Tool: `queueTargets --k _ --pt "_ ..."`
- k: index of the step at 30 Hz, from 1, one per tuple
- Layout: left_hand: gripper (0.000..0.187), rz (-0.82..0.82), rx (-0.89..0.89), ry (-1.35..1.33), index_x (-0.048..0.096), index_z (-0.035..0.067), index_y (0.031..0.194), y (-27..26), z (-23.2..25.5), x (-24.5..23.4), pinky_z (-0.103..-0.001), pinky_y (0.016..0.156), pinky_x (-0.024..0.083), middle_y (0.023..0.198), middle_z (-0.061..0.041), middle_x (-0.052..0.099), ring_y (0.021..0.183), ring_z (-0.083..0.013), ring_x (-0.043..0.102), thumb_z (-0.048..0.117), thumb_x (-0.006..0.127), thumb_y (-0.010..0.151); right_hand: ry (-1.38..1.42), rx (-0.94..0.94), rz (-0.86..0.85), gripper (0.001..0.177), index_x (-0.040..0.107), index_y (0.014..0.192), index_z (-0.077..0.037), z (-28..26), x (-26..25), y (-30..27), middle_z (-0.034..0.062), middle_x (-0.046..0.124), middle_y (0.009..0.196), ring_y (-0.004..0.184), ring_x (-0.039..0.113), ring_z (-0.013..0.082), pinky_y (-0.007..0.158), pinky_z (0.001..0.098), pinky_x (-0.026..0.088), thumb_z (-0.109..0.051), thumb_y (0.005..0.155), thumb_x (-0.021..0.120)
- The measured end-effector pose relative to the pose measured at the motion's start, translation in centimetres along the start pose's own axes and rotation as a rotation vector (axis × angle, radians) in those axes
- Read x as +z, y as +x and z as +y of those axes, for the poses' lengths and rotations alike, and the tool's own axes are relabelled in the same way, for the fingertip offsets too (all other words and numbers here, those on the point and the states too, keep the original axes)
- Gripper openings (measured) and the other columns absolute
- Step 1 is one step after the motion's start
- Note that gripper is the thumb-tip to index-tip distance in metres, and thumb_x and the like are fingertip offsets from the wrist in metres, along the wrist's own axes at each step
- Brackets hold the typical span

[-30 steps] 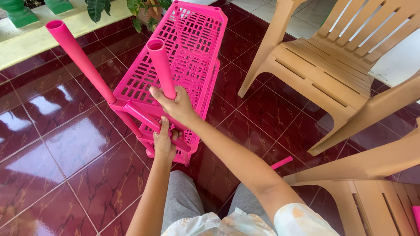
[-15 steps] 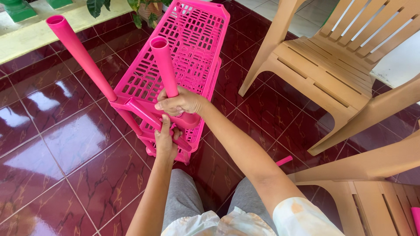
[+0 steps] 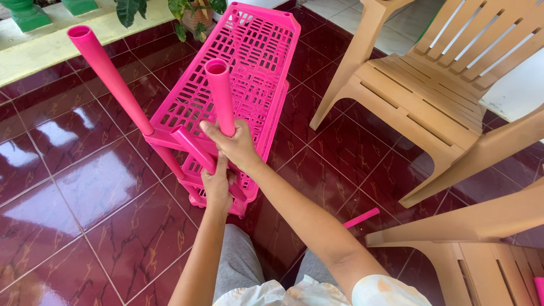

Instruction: The person assembles a pink plastic storage rack by inserting cylindrical legs into the corner holes of multiple perforated trays. They stack the trays and secure them with the legs, working on a tiled floor next to beige plastic chairs.

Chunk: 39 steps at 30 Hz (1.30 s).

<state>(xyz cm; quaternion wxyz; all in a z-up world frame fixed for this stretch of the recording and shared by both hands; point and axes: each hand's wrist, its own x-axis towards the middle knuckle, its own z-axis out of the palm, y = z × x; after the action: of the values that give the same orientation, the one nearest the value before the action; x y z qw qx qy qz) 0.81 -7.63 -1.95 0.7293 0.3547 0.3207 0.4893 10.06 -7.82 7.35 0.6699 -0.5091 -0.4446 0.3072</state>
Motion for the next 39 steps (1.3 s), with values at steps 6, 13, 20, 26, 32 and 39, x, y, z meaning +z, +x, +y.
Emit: queueTargets --k 6,13,20,26,32,39 --pt "0.019 0.145 -0.017 0.063 0.066 0.015 0.093 2.4 3.6 -1.8 -0.022 0.045 0.036 0.073 0.006 0.063 0.051 -0.0044 0.049 0.033 0.07 0.095 0.011 -0.252 0.308 0.064 0.052 0.144 -0.008 2.2 -3.2 1.3 0.0082 0.056 0.138 0.126 0.056 0.0189 0.11 0.0396 0.048 -0.045 0.096 0.073" --pt "0.028 0.183 0.16 0.084 0.063 0.011 0.089 6.1 6.8 -5.6 -0.024 0.045 0.034 0.068 0.003 0.055 0.049 -0.0064 0.045 0.036 0.069 0.101 0.377 0.656 0.423 0.087 0.032 0.149 -0.015 9.5 -8.7 8.0 0.021 0.036 0.145 0.139 0.041 0.036 0.113 0.0585 0.039 -0.035 0.081 0.084" --pt "0.074 0.249 0.823 0.502 0.049 -0.007 0.134 1.4 3.3 -2.7 -0.033 0.09 0.047 0.117 -0.009 0.059 0.105 -0.0201 0.057 0.024 0.087 0.079 0.921 0.55 0.281 0.028 0.064 0.116 0.006 19.0 -7.8 14.2 0.0173 0.073 0.109 0.105 0.07 0.037 0.101 0.0539 0.056 -0.005 0.09 0.069" --pt "0.045 0.318 0.809 0.618 0.064 0.002 0.127 2.9 2.5 -3.8 -0.037 0.099 0.053 0.115 -0.009 0.067 0.106 -0.0197 0.066 0.014 0.09 0.093 0.928 0.519 0.306 0.022 0.065 0.113 0.004 18.3 -7.5 11.7 0.0168 0.071 0.109 0.104 0.07 0.0341 0.098 0.0534 0.057 0.0 0.092 0.065" --pt "0.067 0.281 0.429 0.188 0.056 0.007 0.151 6.5 4.7 -8.9 -0.023 0.049 0.041 0.092 -0.004 0.066 0.06 -0.01 0.051 0.012 0.075 0.088 0.95 0.601 0.278 0.018 0.066 0.105 0.005 13.9 -5.4 8.1 0.0195 0.073 0.109 0.106 0.073 0.0319 0.099 0.0478 0.061 0.007 0.088 0.065" --pt "0.032 0.502 0.516 -0.264 0.066 -0.008 0.11 11.2 8.6 -10.3 -0.027 0.055 0.056 0.088 -0.007 0.072 0.064 -0.0109 0.068 0.021 0.076 0.1 0.894 0.694 0.145 0.019 0.064 0.104 -0.002 9.2 -2.2 2.1 0.0181 0.073 0.103 0.103 0.071 0.031 0.099 0.0494 0.06 -0.013 0.09 0.072"
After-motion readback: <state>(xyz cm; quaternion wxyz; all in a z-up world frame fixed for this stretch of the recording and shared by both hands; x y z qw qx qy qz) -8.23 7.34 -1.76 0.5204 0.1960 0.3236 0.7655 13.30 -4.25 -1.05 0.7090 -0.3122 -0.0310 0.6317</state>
